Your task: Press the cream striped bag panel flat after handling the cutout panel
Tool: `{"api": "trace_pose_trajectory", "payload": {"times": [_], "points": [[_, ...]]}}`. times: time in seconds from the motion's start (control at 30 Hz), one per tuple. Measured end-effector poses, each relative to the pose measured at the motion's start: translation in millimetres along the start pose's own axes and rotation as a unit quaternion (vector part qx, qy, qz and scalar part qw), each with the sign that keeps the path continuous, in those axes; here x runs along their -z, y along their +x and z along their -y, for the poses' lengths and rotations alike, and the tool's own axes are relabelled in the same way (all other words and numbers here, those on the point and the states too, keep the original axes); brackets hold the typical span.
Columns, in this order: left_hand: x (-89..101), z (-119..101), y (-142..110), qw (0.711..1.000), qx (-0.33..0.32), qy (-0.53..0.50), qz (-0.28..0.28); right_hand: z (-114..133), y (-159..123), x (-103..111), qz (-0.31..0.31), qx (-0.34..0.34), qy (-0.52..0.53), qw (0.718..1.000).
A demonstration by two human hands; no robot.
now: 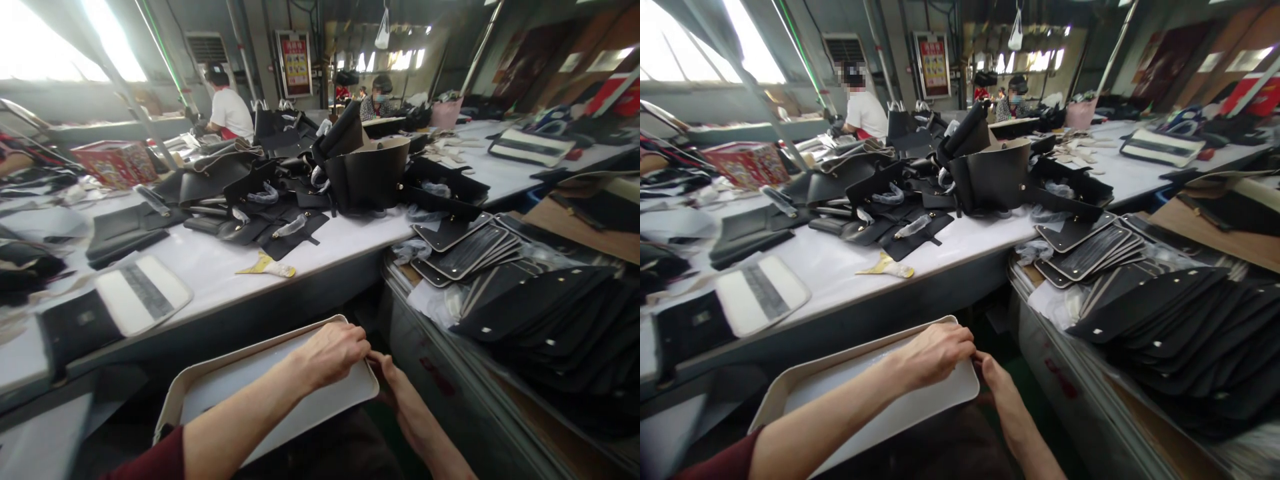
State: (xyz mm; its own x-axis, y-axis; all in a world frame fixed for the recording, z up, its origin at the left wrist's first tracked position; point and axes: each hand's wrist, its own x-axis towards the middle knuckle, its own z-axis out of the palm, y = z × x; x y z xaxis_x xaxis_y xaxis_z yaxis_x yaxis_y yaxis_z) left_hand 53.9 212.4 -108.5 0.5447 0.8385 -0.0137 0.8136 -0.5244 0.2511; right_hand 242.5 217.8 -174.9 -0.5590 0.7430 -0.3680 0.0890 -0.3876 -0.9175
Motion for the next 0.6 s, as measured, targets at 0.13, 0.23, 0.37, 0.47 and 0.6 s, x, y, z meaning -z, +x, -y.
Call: {"api": "trace_pose_trajectory", "payload": {"times": [0.13,0.23,0.37,0.47,0.6], "points": [[11.8,1,-3,0.999,0.016,-0.037,-0.009,33,13,-10,0.009,0.076,-0.201,0.977],[33.3,5,-26,0.995,0.062,-0.059,-0.05,37,22,-15,-0.006,0.068,-0.25,0.966],[51.3,15,-108,0.944,0.271,-0.045,-0.186,39,31,-13,-0.015,0.055,-0.319,0.946],[40.8,17,-193,0.852,0.476,0.022,-0.217,43,35,-12,-0.004,0.047,-0.354,0.934],[17.2,-6,-271,0.773,0.61,-0.084,-0.153,44,40,-12,0.006,0.036,-0.394,0.918]]}}
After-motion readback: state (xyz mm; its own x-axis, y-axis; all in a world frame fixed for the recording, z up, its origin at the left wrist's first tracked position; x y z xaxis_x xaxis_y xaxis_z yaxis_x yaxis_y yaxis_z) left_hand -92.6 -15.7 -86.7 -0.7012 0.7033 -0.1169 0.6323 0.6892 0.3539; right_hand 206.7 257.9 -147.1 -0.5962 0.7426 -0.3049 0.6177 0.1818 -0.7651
